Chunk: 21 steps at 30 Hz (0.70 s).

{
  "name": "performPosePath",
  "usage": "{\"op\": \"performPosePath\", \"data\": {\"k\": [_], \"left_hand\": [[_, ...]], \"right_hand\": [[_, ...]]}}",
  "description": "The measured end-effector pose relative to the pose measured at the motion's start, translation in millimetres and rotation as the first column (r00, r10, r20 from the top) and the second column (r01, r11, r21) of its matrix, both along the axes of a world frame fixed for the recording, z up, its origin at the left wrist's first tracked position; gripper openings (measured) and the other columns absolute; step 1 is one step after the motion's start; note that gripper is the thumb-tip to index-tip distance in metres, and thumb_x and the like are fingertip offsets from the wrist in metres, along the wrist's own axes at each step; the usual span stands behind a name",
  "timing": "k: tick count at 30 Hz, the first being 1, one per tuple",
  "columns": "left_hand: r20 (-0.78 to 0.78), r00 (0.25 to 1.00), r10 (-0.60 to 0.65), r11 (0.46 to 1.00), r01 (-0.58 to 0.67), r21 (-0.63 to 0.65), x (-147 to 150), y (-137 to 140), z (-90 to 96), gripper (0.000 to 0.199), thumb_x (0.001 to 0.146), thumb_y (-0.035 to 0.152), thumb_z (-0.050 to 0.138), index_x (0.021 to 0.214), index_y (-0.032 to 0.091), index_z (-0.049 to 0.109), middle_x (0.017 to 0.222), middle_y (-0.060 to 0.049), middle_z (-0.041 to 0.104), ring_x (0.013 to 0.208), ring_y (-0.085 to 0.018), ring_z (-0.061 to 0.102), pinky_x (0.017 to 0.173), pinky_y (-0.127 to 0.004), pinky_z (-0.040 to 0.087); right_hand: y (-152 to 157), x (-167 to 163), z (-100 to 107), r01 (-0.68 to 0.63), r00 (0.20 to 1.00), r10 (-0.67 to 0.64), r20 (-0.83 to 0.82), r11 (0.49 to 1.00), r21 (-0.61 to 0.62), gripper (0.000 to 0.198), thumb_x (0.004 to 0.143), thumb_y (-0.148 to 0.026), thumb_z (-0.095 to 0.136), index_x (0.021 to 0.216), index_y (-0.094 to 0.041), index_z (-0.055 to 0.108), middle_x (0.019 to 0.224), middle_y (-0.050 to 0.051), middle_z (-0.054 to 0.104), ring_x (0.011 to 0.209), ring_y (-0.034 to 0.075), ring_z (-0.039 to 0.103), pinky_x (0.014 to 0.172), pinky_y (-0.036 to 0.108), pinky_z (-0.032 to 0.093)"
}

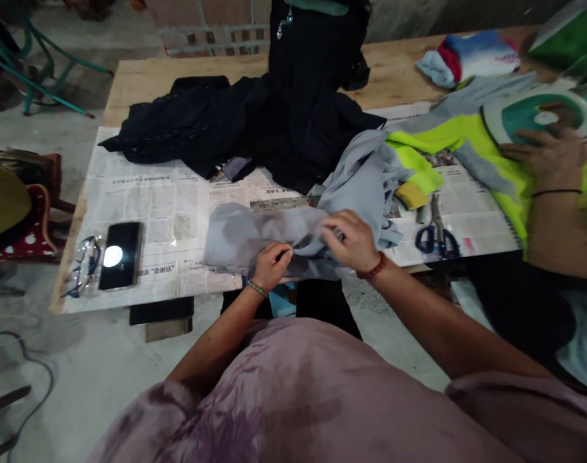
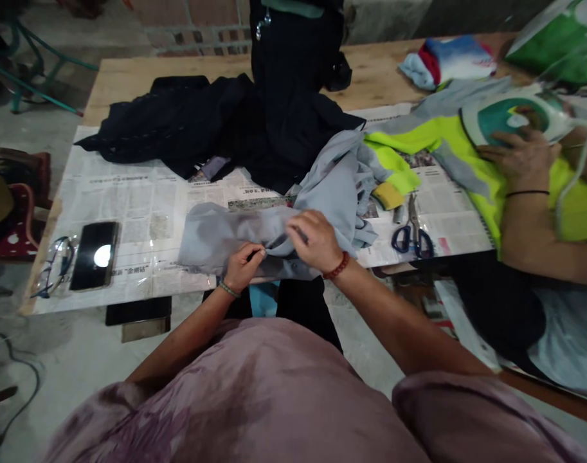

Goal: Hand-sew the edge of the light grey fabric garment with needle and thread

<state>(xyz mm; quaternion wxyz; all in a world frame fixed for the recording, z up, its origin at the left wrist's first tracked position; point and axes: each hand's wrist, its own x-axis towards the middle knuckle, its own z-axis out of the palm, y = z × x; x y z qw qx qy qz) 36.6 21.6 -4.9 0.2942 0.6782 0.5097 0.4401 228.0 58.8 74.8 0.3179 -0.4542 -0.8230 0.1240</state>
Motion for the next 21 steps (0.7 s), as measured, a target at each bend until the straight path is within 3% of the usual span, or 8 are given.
{"op": "performPosePath", "data": {"k": [3,8,13,21], "left_hand": [[0.018,1.0,-0.025,1.0,0.025,-0.004,-0.9,0.4,0.2,0.012,0.082,0.021,0.053,0.078,0.018,0.064,0.073,-0.001,0.061,0.072,-0.011,0.057,0.069,-0.022,0.045],[0.021,0.999,-0.039,0.999,0.039,-0.015,-1.7,1.8,-1.1,0.013,0.081,0.021,0.053,0.078,0.018,0.065,0.073,-0.001,0.061,0.072,-0.011,0.056,0.069,-0.022,0.045],[0.044,0.997,-0.059,0.998,0.059,-0.006,-2.4,1.9,-4.0,0.014,0.081,0.022,0.052,0.078,0.018,0.065,0.072,-0.001,0.061,0.072,-0.012,0.056,0.068,-0.023,0.045],[0.014,0.997,-0.074,0.997,0.073,0.023,-2.0,2.5,-3.9,0.01,0.08,0.019,0.054,0.079,0.017,0.064,0.073,-0.001,0.061,0.072,-0.011,0.056,0.069,-0.023,0.045]], "right_hand": [[-26.9,-3.6,-26.0,-0.121,0.986,0.114,0.126,0.991,0.049,0.016,0.085,-0.027,0.048,0.083,-0.019,0.062,0.08,0.005,0.063,0.08,0.018,0.053,0.079,0.034,0.036],[-40.3,-24.0,-62.6,-0.017,0.988,-0.009,0.153,0.985,0.172,0.019,0.085,-0.031,0.052,0.089,-0.016,0.062,0.084,0.006,0.064,0.082,0.019,0.049,0.076,0.033,0.032],[-31.4,-31.6,-65.0,-0.051,0.994,0.026,0.103,0.968,0.246,0.017,0.086,-0.024,0.05,0.078,-0.019,0.064,0.073,0.002,0.064,0.073,0.015,0.048,0.074,0.032,0.031],[-29.1,-32.7,-64.4,-0.024,1.0,0.023,0.011,0.991,0.133,0.02,0.089,-0.024,0.046,0.079,-0.017,0.062,0.076,0.003,0.065,0.074,0.014,0.055,0.075,0.03,0.033]]}}
